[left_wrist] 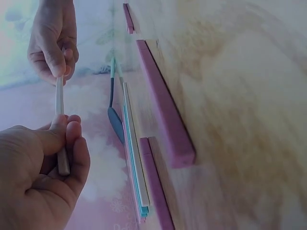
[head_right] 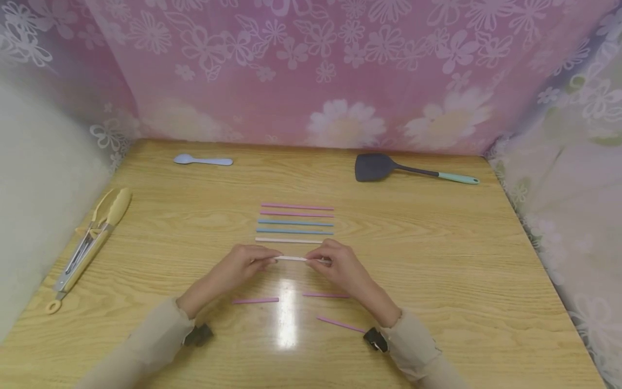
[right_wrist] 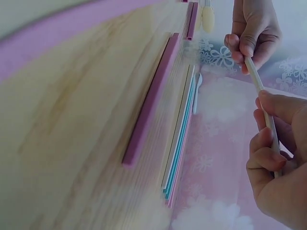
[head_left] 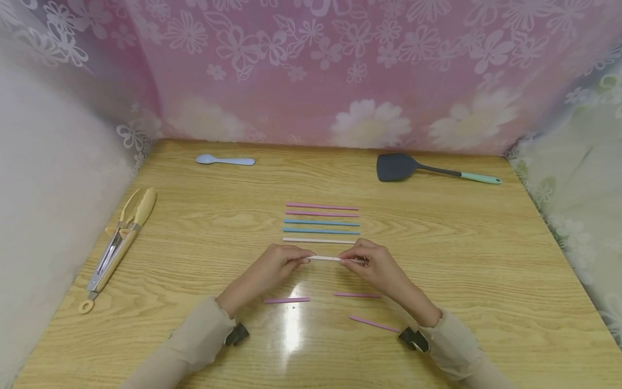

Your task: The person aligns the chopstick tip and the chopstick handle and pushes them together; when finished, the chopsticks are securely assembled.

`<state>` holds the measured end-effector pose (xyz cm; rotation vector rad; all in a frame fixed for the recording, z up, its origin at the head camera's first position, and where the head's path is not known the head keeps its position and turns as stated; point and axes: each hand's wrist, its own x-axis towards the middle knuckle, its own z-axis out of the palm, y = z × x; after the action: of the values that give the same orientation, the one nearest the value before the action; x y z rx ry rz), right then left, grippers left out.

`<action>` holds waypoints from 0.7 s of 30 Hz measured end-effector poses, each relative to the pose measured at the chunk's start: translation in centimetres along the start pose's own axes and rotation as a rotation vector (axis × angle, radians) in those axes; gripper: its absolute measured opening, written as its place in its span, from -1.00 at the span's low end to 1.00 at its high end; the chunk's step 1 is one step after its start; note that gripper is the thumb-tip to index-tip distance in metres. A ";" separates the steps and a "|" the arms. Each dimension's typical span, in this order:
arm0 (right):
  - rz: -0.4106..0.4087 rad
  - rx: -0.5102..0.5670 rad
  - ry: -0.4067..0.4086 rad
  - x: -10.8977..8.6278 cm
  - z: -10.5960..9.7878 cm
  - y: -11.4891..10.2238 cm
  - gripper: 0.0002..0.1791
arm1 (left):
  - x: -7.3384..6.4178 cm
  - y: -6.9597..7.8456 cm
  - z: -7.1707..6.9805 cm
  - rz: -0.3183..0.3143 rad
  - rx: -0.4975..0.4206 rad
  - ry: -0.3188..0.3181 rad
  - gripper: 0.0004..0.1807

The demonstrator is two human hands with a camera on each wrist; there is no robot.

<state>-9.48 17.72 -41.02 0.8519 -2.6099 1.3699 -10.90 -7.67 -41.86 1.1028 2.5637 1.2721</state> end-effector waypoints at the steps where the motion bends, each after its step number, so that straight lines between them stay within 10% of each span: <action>1: -0.006 -0.002 0.003 0.0 0.1 0.0 -0.89 | 0.0 0.1 0.0 0.003 0.004 0.006 -0.75; 13: -0.056 -0.034 -0.021 0.5 0.6 0.3 -0.92 | -0.1 0.1 0.0 0.003 0.061 0.021 -0.76; 21: 0.078 -0.074 -0.144 0.7 -0.8 1.1 -0.80 | 0.3 -0.7 0.0 -0.064 0.034 -0.012 -0.75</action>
<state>-10.73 18.50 -41.15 0.8785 -2.8106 1.2647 -11.53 -7.75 -42.24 1.0214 2.5992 1.2086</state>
